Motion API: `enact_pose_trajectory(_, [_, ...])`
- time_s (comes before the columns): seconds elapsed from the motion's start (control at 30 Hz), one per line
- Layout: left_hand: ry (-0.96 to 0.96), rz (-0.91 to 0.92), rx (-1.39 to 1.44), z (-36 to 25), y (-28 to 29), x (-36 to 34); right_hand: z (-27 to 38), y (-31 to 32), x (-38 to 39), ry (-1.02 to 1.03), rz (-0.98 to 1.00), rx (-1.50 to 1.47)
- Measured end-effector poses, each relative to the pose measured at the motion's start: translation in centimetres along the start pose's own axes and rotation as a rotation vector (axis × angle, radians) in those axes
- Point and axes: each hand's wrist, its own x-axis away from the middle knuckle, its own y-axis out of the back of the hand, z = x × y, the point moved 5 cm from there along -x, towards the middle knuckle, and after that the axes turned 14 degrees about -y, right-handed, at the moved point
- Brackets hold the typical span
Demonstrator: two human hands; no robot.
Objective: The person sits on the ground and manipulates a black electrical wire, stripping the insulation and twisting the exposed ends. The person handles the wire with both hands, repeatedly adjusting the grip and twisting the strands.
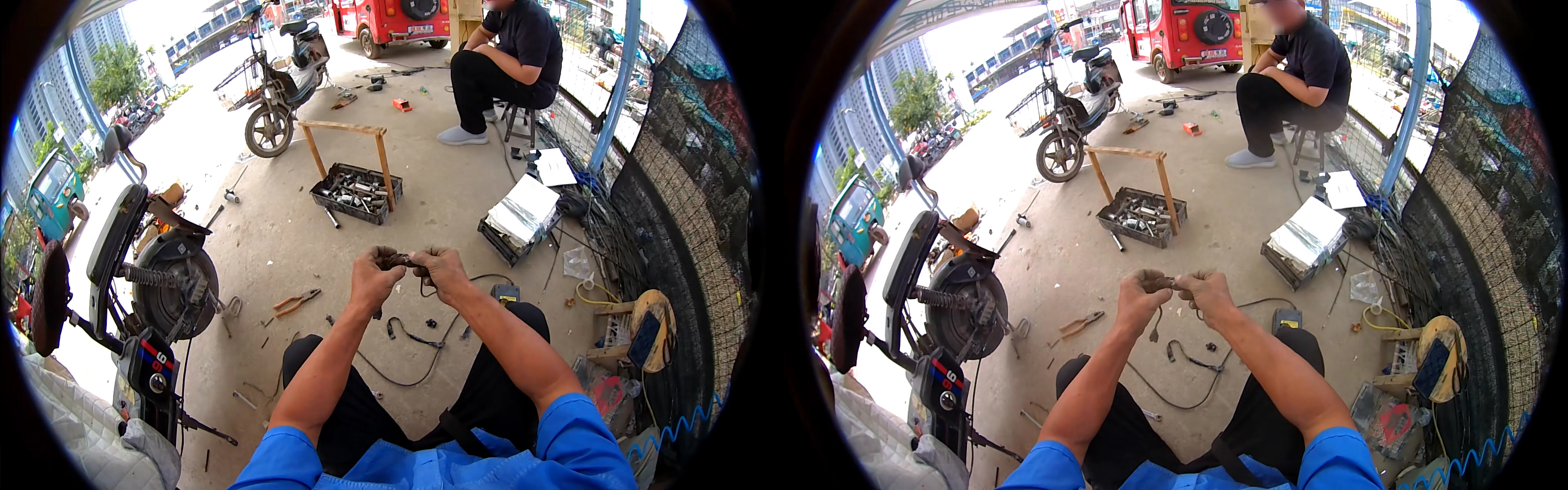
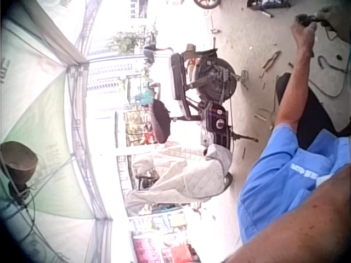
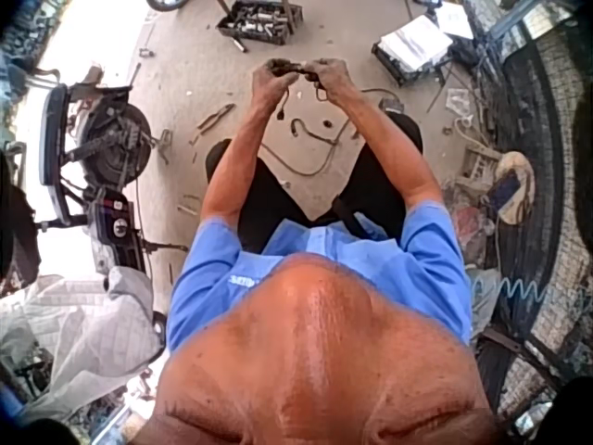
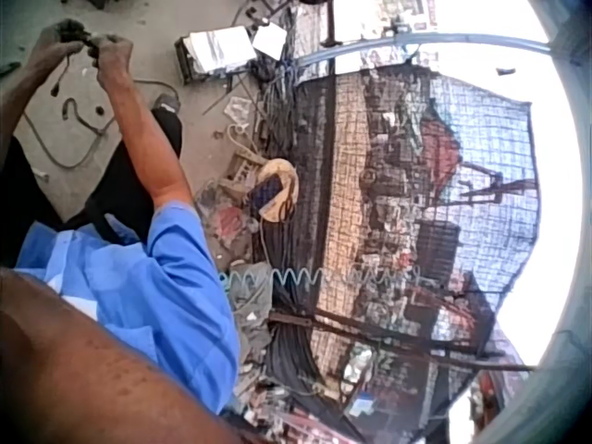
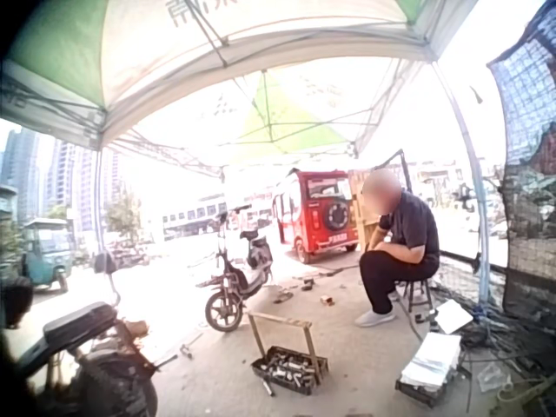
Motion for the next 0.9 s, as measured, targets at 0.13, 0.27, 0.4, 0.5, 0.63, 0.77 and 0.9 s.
enact_pose_trajectory(0.13, [-0.037,-0.007,-0.004,0.1,0.3,0.3,0.3,-0.6,0.5,0.026,-0.019,0.042])
enact_pose_trajectory(0.27, [-0.047,-0.012,-0.021,-0.2,-0.1,0.1,0.4,-0.2,0.6,0.049,-0.024,0.057])
enact_pose_trajectory(0.4, [-0.01,-0.049,-0.042,-0.2,0.1,0.4,0.6,-0.3,0.9,0.05,0.015,0.062])
enact_pose_trajectory(0.5, [0.004,-0.099,-0.04,0.0,0.4,0.3,1.3,-0.7,1.5,0.071,0.041,0.004])
enact_pose_trajectory(0.63, [-0.002,-0.143,0.062,0.9,0.8,0.0,1.3,-0.4,1.3,0.051,-0.006,0.008])
enact_pose_trajectory(0.77, [0.008,-0.154,0.059,0.6,1.0,0.0,0.5,-1.2,1.4,-0.045,0.054,0.062])
enact_pose_trajectory(0.9, [-0.008,-0.126,0.111,0.6,0.6,0.0,0.0,-1.6,0.9,0.004,0.088,0.074])
